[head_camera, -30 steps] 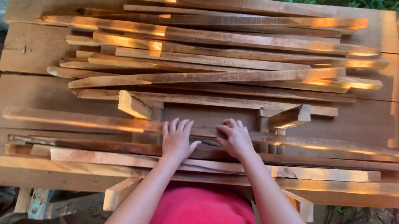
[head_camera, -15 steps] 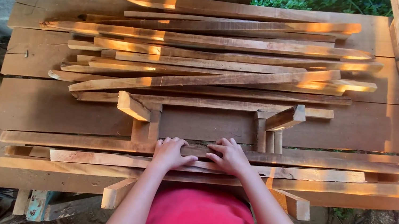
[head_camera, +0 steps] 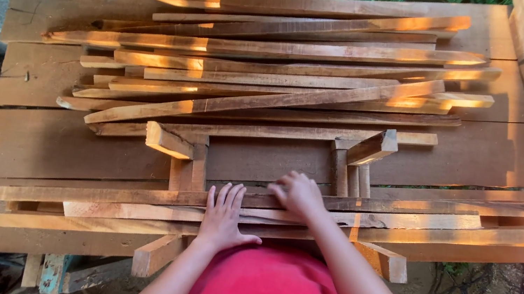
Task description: Organizing and stacking wooden strips on a workbench.
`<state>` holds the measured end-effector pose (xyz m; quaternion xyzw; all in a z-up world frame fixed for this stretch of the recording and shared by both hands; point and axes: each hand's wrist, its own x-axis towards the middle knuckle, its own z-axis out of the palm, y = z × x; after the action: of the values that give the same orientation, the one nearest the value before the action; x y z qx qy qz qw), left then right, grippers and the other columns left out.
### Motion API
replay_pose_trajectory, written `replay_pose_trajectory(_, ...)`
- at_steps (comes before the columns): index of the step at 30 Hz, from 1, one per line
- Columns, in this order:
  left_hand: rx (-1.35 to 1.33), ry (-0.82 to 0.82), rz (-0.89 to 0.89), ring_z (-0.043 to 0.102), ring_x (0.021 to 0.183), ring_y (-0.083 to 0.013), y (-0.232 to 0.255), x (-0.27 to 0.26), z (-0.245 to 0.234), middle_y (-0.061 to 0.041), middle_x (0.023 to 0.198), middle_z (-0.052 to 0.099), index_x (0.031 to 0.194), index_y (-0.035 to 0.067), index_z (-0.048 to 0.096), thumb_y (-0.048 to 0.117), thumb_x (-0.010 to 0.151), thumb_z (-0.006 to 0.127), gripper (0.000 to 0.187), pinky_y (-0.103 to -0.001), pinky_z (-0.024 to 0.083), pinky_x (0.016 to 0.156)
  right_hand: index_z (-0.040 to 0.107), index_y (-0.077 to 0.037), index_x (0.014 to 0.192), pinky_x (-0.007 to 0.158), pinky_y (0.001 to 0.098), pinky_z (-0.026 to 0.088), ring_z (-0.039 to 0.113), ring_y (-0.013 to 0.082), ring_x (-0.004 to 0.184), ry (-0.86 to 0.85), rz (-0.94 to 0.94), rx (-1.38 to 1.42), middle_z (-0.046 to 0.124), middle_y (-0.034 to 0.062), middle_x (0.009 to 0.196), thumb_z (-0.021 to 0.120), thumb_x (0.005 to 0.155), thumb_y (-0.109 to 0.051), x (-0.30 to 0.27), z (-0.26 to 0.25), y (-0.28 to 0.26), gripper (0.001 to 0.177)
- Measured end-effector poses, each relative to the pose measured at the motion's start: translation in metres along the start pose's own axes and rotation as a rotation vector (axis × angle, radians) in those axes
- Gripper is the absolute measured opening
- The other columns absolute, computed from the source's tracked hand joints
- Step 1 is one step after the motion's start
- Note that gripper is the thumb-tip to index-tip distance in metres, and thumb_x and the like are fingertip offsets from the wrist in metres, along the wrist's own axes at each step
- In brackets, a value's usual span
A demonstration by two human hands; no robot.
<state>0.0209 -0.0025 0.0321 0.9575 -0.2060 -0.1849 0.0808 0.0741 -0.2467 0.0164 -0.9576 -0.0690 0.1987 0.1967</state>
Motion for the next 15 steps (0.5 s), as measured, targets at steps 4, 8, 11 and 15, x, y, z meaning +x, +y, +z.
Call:
replay_pose_trajectory(4, 0.112, 0.102, 0.102, 0.028, 0.149, -0.03, -0.002, -0.009, 0.01, -0.008, 0.158, 0.038, 0.156, 0.008, 0.033, 0.088, 0.05, 0.076, 0.139, -0.062, 0.007, 0.125, 0.076, -0.024, 0.115, 0.102, 0.0491, 0.051, 0.064, 0.0322, 0.125, -0.335, 0.269, 0.102, 0.073, 0.0101, 0.125, 0.028, 0.095, -0.079, 0.006, -0.044, -0.028, 0.076)
replay_pose_trajectory(8, 0.153, 0.225, 0.128, 0.037, 0.142, -0.0278, -0.013, 0.004, 0.041, -0.008, 0.149, 0.045, 0.154, 0.01, 0.036, 0.079, 0.045, 0.082, 0.136, -0.063, 0.016, 0.122, 0.066, -0.01, 0.136, 0.115, 0.0499, 0.041, 0.054, 0.0308, 0.141, -0.608, 0.389, 0.001, 0.062, 0.0159, 0.145, 0.021, 0.085, -0.089, 0.024, -0.048, -0.029, 0.104)
replay_pose_trajectory(11, 0.154, 0.27, 0.141, 0.04, 0.14, -0.0268, -0.017, 0.001, 0.051, -0.007, 0.147, 0.047, 0.153, 0.011, 0.039, 0.081, 0.043, 0.079, 0.137, -0.064, 0.019, 0.121, 0.062, -0.006, 0.141, 0.117, 0.0489, 0.04, 0.051, 0.0299, 0.144, -0.65, 0.417, 0.024, 0.059, 0.0159, 0.149, 0.028, 0.082, -0.09, 0.025, -0.049, -0.034, 0.108)
replay_pose_trajectory(15, 0.165, 0.309, 0.165, 0.042, 0.139, -0.0273, -0.018, 0.002, 0.053, -0.008, 0.147, 0.049, 0.153, 0.01, 0.04, 0.085, 0.045, 0.076, 0.136, -0.064, 0.021, 0.12, 0.064, -0.007, 0.137, 0.116, 0.0481, 0.043, 0.053, 0.0298, 0.141, -0.622, 0.423, 0.018, 0.061, 0.0154, 0.146, 0.033, 0.085, -0.084, 0.026, -0.048, -0.034, 0.099)
